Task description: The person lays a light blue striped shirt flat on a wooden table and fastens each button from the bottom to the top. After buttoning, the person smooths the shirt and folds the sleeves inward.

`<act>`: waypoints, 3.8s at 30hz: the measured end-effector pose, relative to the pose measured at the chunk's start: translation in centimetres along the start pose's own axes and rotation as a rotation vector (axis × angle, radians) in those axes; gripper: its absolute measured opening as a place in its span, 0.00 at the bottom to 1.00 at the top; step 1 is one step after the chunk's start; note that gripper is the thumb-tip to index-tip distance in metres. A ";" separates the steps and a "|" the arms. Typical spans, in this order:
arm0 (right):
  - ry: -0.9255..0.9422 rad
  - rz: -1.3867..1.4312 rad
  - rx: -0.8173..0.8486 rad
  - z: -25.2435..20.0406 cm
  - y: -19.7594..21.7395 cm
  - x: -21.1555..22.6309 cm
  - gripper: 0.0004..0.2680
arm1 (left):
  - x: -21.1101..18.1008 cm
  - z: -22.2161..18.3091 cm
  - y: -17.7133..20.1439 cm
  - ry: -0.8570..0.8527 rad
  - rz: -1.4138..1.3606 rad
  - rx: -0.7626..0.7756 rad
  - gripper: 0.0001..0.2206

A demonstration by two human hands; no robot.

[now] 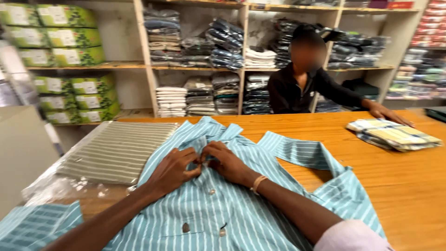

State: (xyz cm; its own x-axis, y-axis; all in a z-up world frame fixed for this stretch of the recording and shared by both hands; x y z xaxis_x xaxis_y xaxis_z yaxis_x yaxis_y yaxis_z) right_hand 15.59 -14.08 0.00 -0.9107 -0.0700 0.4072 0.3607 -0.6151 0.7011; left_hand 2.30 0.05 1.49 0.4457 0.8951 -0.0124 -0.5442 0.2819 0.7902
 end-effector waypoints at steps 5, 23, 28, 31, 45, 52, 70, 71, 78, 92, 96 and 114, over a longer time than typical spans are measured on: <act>-0.025 -0.047 0.064 -0.5 1.0 0.9 0.10 | -0.1 0.7 -0.3 0.008 0.028 0.006 0.10; 0.142 -0.184 -0.021 0.5 -1.2 -1.3 0.14 | 1.2 -0.9 -1.3 -0.075 -0.088 -0.008 0.09; -0.022 -0.085 0.038 0.4 -0.7 -1.3 0.10 | 1.4 -0.8 -1.1 -0.073 -0.062 0.006 0.11; -0.004 -0.046 0.015 0.3 -0.1 -0.6 0.09 | 1.4 -0.6 -1.2 -0.041 -0.054 -0.027 0.11; -0.052 -0.006 0.060 0.2 0.1 0.4 0.07 | 1.1 -0.7 -1.0 -0.046 -0.019 -0.053 0.10; -0.055 0.014 0.067 0.0 0.3 0.7 0.06 | 1.0 -0.5 -0.9 -0.123 0.040 -0.058 0.09; -0.115 0.150 -0.057 0.2 -0.2 -2.0 0.06 | 0.0 0.1 0.1 0.082 -0.106 -0.095 0.05; -0.118 0.138 -0.057 0.2 -0.1 -1.9 0.06 | 0.1 0.1 0.1 0.039 -0.066 -0.126 0.06; -0.030 0.123 -0.085 0.0 1.0 -0.4 0.06 | 0.8 -0.2 -0.2 0.039 -0.028 -0.102 0.09; -0.004 -0.079 -0.020 -0.2 0.7 0.5 0.07 | 1.2 -0.3 -0.7 -0.033 -0.076 -0.087 0.06; -0.051 -0.103 0.003 -0.4 0.7 1.0 0.07 | 0.7 -0.1 -0.5 0.034 -0.062 -0.042 0.07; 0.032 -0.107 -0.023 -0.5 1.0 1.1 0.07 | 0.2 0.3 -0.3 0.136 -0.060 0.055 0.09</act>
State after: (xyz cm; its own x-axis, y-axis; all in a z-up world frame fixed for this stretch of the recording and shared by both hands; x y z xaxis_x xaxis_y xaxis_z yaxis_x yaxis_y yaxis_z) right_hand 14.87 -15.15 0.87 -0.9497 -0.0277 0.3118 0.2569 -0.6384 0.7256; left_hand 2.80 0.05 1.45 0.3735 0.9169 -0.1408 -0.4777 0.3202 0.8181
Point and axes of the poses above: each hand's wrist, its own z-axis towards the middle knuckle, its own y-axis out of the back of the hand, x = y × z, the point moved 3 cm from there along z, towards the middle knuckle, and after that the axes turned 11 degrees about -y, right-handed, at the moved point
